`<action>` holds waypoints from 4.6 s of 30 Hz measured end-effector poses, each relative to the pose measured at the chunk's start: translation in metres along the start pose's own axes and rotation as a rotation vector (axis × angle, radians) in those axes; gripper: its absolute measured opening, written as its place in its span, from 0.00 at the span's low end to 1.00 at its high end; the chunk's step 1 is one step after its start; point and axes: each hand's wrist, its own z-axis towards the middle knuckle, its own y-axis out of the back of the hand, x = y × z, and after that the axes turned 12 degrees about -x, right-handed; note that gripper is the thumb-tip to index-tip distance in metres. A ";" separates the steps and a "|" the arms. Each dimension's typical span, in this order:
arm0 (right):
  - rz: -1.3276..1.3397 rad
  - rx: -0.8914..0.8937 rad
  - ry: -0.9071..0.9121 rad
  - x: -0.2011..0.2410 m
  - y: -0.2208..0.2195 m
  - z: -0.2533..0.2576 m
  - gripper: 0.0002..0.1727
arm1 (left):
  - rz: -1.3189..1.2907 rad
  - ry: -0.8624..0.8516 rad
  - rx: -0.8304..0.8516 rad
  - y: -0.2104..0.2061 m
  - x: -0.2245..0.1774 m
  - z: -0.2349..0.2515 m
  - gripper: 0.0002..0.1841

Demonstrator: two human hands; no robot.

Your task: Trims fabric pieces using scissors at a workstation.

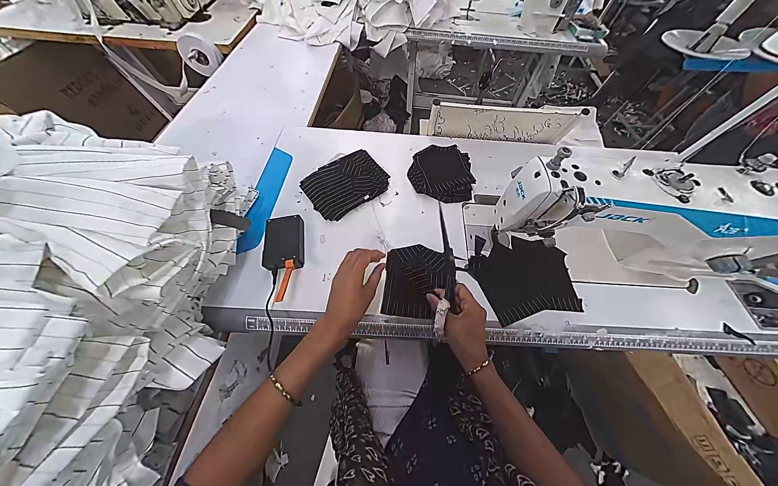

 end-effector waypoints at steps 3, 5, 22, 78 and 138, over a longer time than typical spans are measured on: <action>0.075 -0.062 -0.031 -0.004 0.003 0.002 0.13 | 0.024 -0.259 0.162 -0.007 0.002 -0.030 0.10; 0.167 -0.075 -0.035 -0.006 0.001 0.002 0.12 | 0.015 -0.521 0.284 -0.031 0.010 -0.041 0.10; 0.217 -0.441 -0.013 -0.046 0.058 -0.027 0.13 | 0.227 -0.238 0.644 -0.093 -0.002 0.026 0.39; 0.132 0.471 -0.730 -0.020 0.102 -0.091 0.19 | 0.306 -0.205 0.553 -0.079 0.004 -0.005 0.30; 0.210 0.474 -0.770 -0.002 0.071 -0.011 0.17 | 0.143 -0.338 0.563 -0.069 -0.001 -0.003 0.24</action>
